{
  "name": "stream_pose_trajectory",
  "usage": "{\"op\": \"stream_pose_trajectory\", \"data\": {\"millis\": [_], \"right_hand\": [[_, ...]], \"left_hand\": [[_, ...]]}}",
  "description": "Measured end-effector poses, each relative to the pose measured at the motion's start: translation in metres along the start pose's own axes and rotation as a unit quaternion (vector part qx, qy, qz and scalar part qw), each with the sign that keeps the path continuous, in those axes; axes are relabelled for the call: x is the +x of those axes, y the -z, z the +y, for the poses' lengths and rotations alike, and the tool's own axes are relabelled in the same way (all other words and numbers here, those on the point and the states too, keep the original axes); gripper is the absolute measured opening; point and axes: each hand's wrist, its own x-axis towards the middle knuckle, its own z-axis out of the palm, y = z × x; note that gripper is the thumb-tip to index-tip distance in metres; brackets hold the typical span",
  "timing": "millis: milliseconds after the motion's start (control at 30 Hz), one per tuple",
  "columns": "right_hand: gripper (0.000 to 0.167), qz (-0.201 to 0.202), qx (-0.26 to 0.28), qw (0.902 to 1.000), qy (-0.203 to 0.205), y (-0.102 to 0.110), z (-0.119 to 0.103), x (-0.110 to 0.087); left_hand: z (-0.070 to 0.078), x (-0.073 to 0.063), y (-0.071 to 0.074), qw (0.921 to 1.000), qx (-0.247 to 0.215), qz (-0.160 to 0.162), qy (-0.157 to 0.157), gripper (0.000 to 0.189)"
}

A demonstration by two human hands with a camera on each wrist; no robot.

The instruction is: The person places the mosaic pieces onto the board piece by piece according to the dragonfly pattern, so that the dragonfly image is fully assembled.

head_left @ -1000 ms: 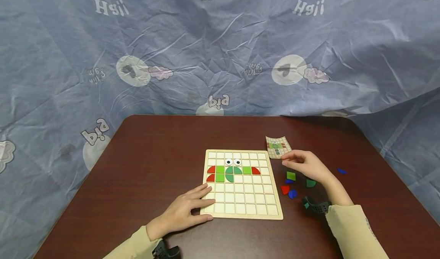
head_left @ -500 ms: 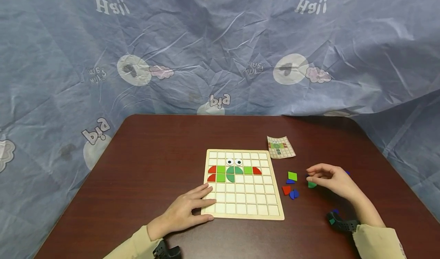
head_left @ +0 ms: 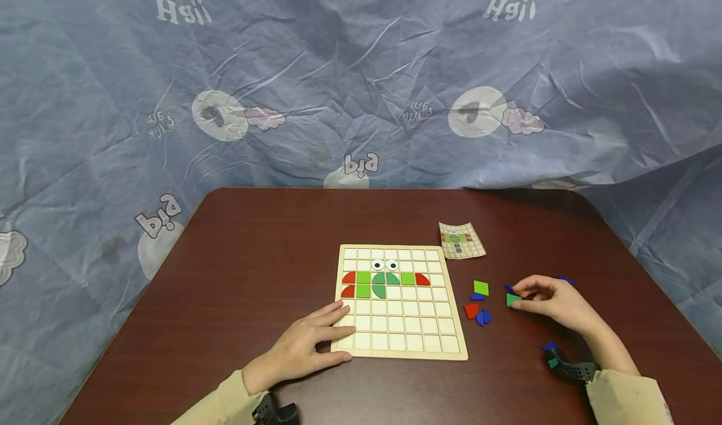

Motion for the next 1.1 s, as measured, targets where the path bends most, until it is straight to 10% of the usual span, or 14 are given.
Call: {"op": "stream_pose_trajectory", "data": {"millis": [1100], "right_hand": [[0.009,0.037,-0.046,0.9960,0.067,-0.015,-0.008,0.006]], "left_hand": [[0.000,-0.001,0.000,1.0000,-0.007,-0.002,0.002,0.045]]}}
